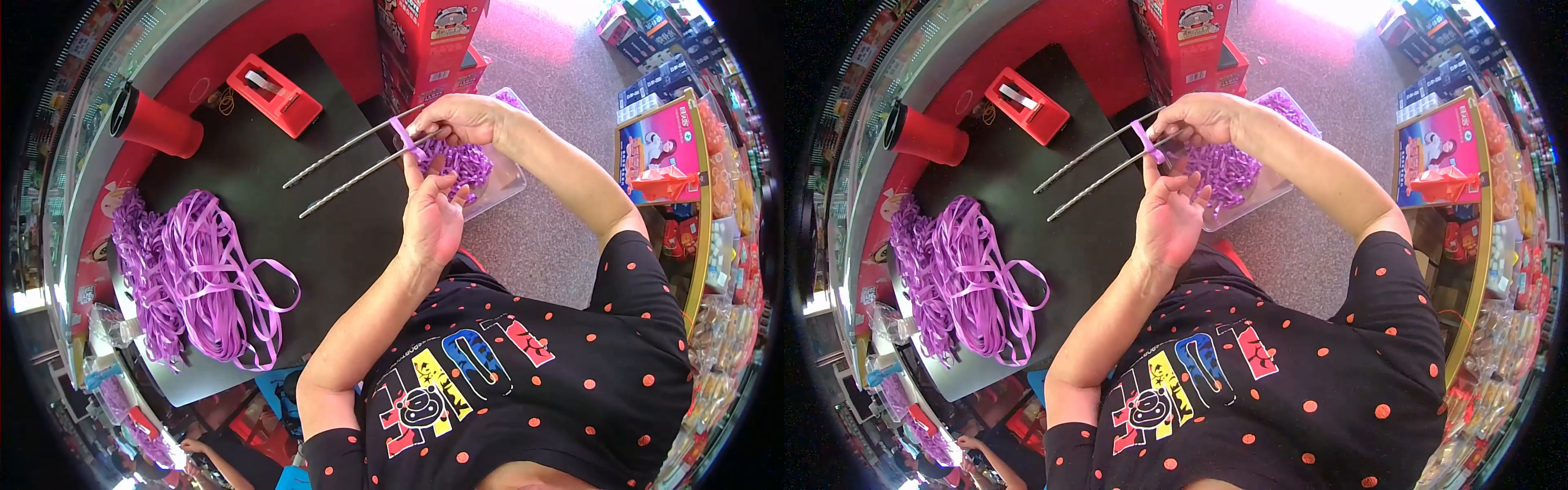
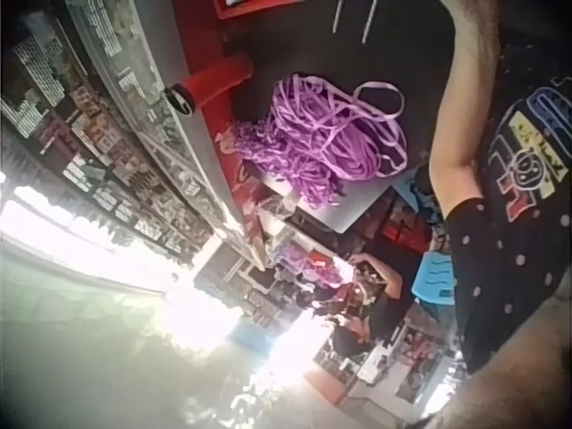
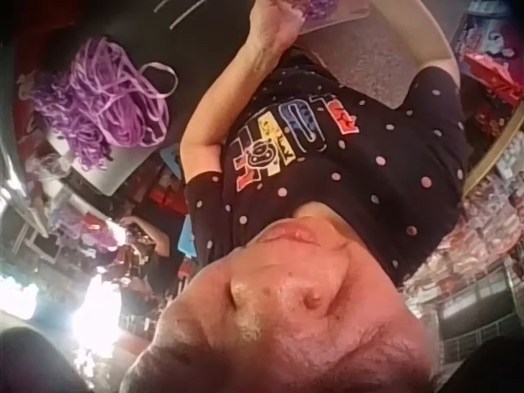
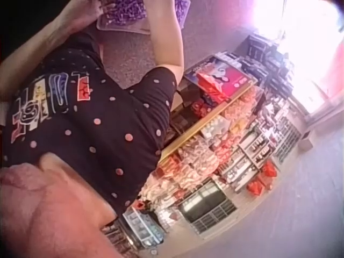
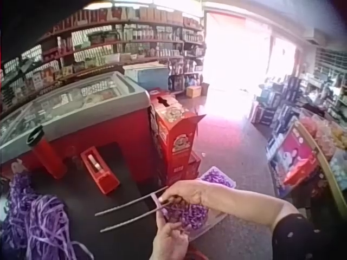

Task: Wrapping purple ribbons around metal rods to create loops and placing them into a plastic container.

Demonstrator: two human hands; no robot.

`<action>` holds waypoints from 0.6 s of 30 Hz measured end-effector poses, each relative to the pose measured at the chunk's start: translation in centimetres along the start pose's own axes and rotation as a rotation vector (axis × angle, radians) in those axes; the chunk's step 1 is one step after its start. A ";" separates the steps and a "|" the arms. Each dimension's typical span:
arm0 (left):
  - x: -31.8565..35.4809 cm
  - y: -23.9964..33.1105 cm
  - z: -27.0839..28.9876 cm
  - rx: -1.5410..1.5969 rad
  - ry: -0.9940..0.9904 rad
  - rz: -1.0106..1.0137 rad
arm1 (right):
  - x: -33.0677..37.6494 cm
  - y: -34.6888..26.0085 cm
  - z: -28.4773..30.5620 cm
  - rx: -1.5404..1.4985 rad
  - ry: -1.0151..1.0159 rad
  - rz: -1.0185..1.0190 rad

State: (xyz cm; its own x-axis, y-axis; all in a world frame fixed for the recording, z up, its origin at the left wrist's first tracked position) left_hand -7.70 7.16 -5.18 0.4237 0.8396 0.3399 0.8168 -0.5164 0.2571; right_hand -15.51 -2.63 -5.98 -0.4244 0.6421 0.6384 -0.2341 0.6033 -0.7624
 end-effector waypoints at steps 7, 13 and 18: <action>0.2 0.0 -0.5 0.033 -0.015 -0.014 | 0.1 0.0 0.5 0.037 0.049 0.042; 0.1 0.1 -0.4 0.050 -0.020 -0.008 | 1.1 -0.7 2.0 0.129 0.111 0.117; 0.1 0.1 -0.2 0.068 -0.019 0.017 | 1.1 -0.4 3.2 0.160 0.230 0.184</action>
State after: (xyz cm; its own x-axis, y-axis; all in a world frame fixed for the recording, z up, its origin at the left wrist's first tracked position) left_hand -7.65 7.18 -4.98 0.4446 0.8341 0.3264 0.8339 -0.5185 0.1892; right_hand -18.65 -3.66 -5.36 -0.2679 0.8343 0.4818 -0.3139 0.3972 -0.8624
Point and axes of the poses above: each hand's wrist, its own x-axis away from the middle knuckle, its own z-axis out of the back of the hand, y = z × x, the point moved 8 cm from there along -x, towards the middle knuckle, and after that the axes turned 7 degrees about x, right-handed, at the moved point
